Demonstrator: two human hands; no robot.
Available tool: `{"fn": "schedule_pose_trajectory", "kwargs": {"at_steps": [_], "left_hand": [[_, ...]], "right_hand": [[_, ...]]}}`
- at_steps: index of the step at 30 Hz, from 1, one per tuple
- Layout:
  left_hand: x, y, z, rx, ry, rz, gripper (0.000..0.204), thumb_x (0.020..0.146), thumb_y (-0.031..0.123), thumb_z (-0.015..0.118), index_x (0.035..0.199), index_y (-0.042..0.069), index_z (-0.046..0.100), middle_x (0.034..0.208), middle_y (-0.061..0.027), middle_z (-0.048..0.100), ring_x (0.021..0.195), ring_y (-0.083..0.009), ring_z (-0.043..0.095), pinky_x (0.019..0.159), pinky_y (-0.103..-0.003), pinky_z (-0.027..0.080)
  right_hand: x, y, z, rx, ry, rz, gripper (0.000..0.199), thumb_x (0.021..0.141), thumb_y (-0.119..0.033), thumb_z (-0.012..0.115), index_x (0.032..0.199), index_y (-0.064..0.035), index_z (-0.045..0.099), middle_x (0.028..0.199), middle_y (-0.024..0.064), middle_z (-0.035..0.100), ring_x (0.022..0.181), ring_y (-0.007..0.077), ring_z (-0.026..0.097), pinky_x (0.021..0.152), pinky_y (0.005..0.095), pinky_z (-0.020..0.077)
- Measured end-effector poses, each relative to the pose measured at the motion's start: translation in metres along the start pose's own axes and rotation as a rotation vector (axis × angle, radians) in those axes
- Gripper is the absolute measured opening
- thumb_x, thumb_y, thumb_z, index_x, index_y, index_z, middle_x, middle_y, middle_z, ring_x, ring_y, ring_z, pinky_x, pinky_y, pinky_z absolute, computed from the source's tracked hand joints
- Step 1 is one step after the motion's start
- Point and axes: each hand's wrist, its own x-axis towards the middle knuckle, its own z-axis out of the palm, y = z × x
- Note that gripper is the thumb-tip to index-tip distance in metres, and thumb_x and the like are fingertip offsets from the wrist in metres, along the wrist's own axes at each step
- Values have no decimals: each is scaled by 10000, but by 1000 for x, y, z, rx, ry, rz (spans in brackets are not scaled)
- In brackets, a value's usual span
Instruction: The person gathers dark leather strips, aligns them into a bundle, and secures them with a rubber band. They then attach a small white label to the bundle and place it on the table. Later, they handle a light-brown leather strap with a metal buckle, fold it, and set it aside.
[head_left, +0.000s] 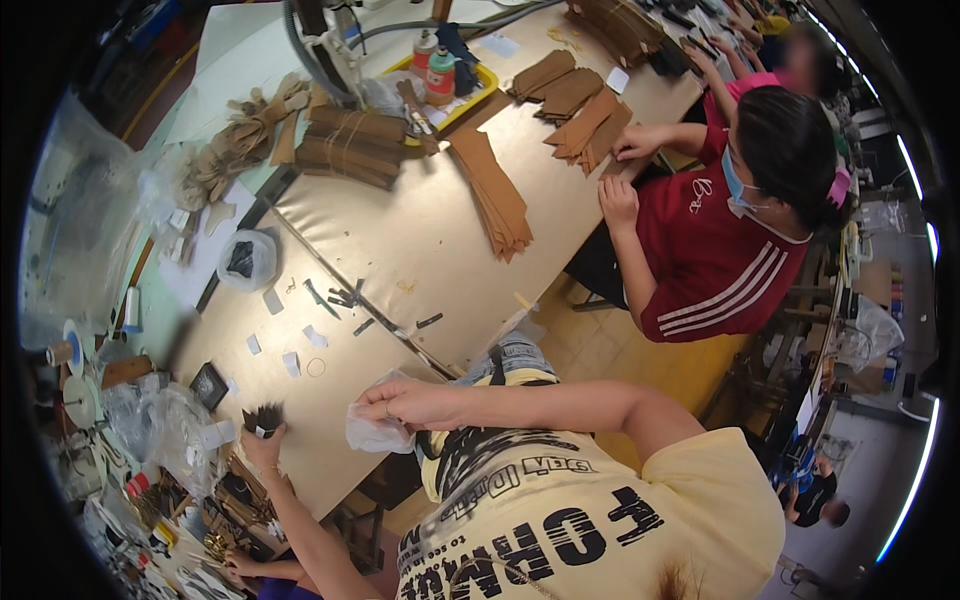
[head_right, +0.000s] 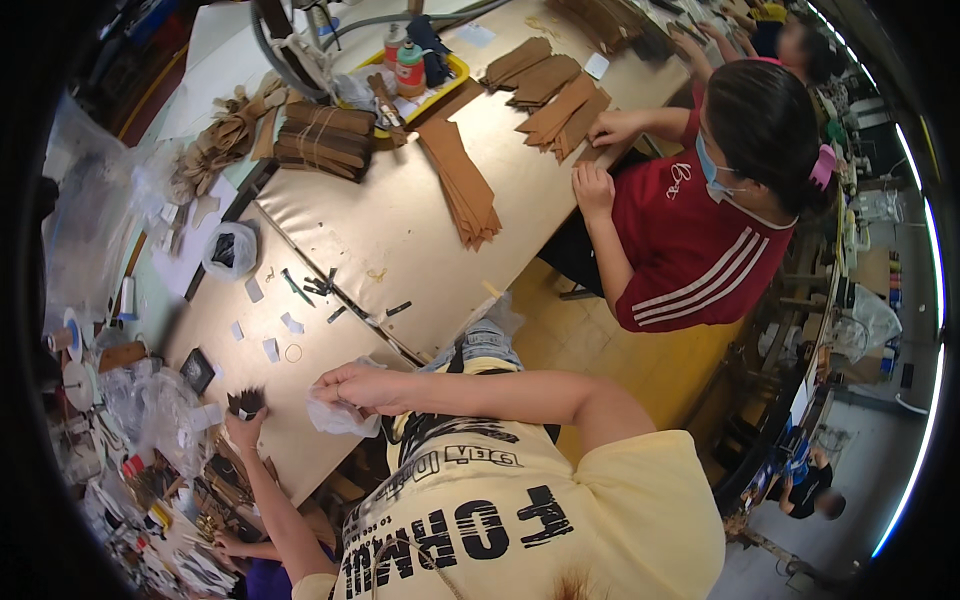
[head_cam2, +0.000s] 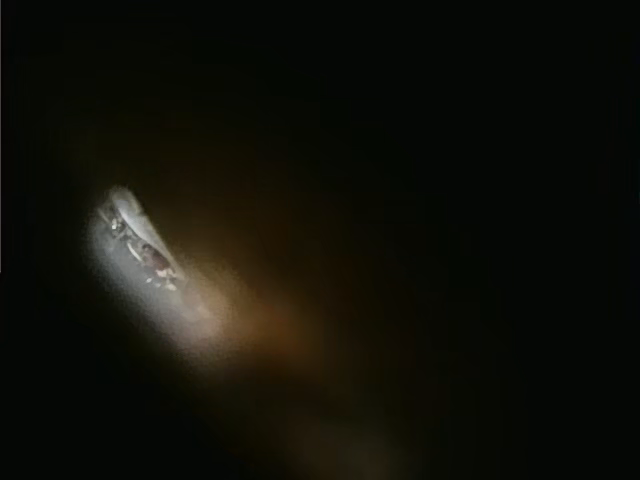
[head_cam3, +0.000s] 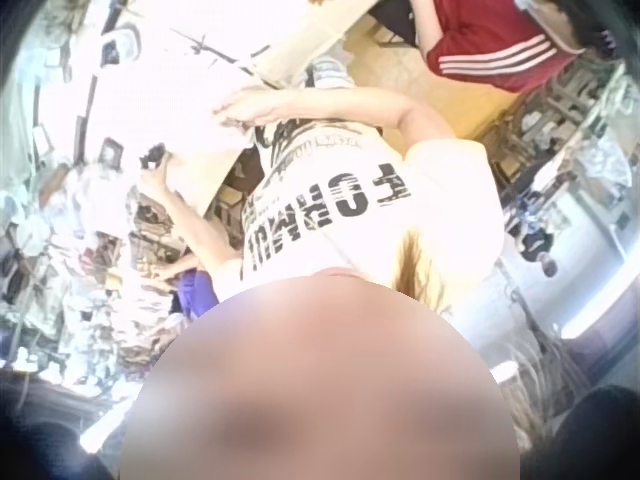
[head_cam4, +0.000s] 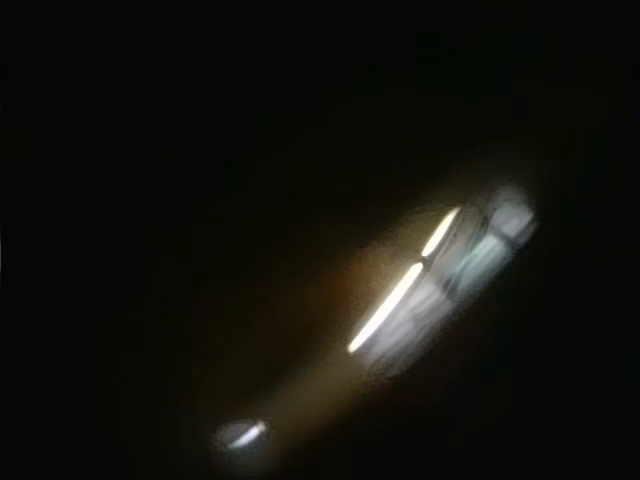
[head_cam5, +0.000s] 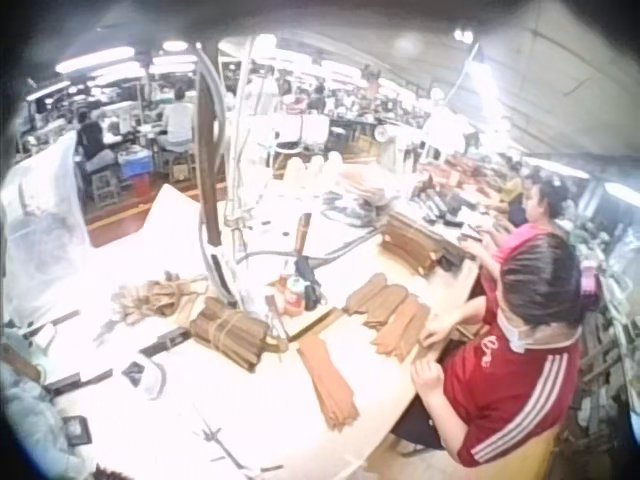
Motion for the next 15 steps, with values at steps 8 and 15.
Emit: {"fn": "schedule_pose_trajectory", "kwargs": {"at_steps": [8, 15], "left_hand": [[-107, 119, -79, -1370, -273, -236, 867, 712, 466, 773, 1344, -12, 420, 1219, -184, 557, 1225, -330, 483, 1007, -426, 378], [-225, 276, -121, -2261, -337, 210, 944, 722, 470, 755, 1430, 10, 334, 1390, -160, 439, 1323, -359, 398, 1162, -499, 234]], "right_hand": [[6, -7, -15, 5, -55, -135, 193, 995, -251, 545, 977, -75, 621, 696, -34, 526, 540, 48, 434, 433, 214, 332], [10, -3, -20, 226, -80, -135, 199, 993, -260, 546, 983, -68, 597, 703, -28, 527, 544, 45, 456, 434, 216, 346]]}}
